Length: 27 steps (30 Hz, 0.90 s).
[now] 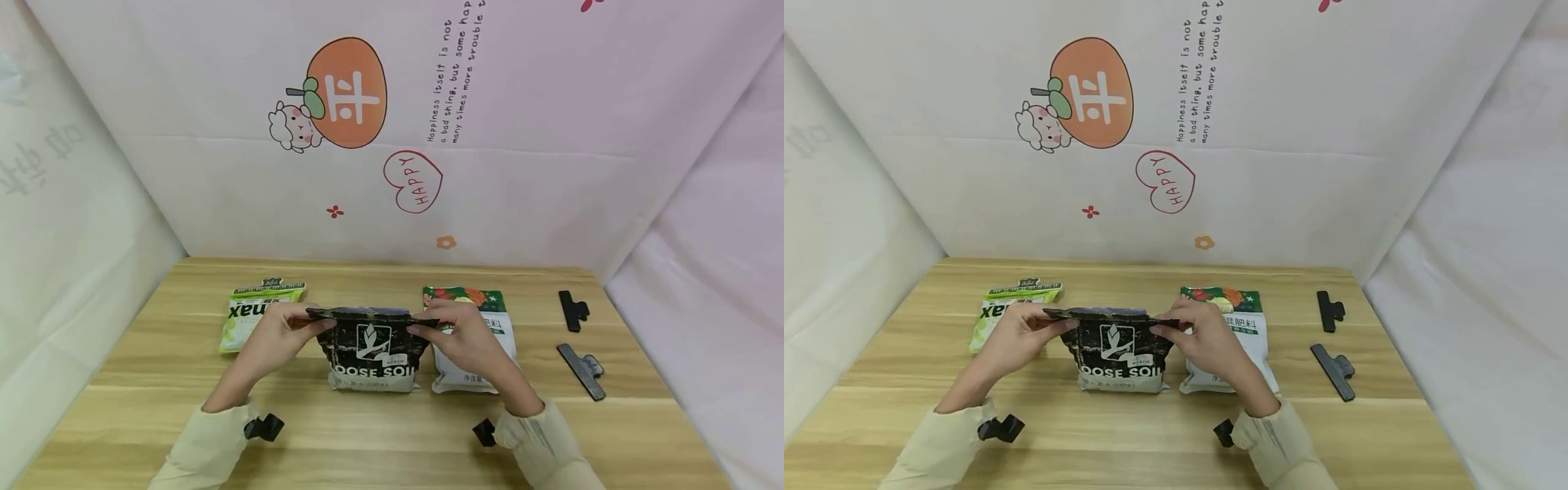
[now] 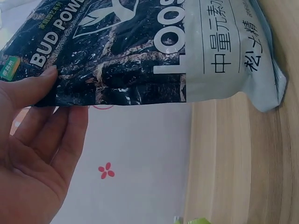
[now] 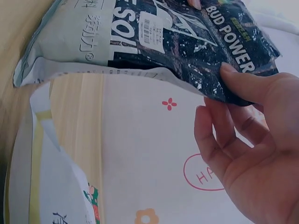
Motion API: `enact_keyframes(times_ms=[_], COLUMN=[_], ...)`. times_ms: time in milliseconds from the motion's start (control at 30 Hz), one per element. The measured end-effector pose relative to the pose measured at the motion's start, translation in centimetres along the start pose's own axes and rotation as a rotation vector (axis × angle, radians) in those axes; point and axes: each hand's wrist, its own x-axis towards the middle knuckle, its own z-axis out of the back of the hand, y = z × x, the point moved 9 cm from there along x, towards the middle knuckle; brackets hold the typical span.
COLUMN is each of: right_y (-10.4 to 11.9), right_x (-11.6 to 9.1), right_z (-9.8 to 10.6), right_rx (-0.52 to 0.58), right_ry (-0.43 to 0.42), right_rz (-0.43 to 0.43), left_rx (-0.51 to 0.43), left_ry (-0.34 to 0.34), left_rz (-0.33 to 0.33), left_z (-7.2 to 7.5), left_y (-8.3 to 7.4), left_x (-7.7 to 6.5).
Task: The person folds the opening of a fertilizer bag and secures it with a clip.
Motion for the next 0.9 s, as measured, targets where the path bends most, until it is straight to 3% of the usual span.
enact_keyframes(times_ms=[367,567,900], right_y=[0.30,0.40,0.28], right_x=[-0.14,-0.15,-0.37], right_z=[0.01,0.23,0.30], right_rx=[0.021,-0.028,0.038], right_ry=[0.043,0.062,0.051], right_rz=[0.104,0.151,0.257], left_rx=[-0.018,-0.021,-0.042], left_ry=[0.039,0.085,0.104], left_rz=[-0.093,-0.055,-0.057], left_z=[0.10,0.06,0.16], left_y=[-0.44,0.11,0.51], left_x=[-0.15,-0.18,-0.25])
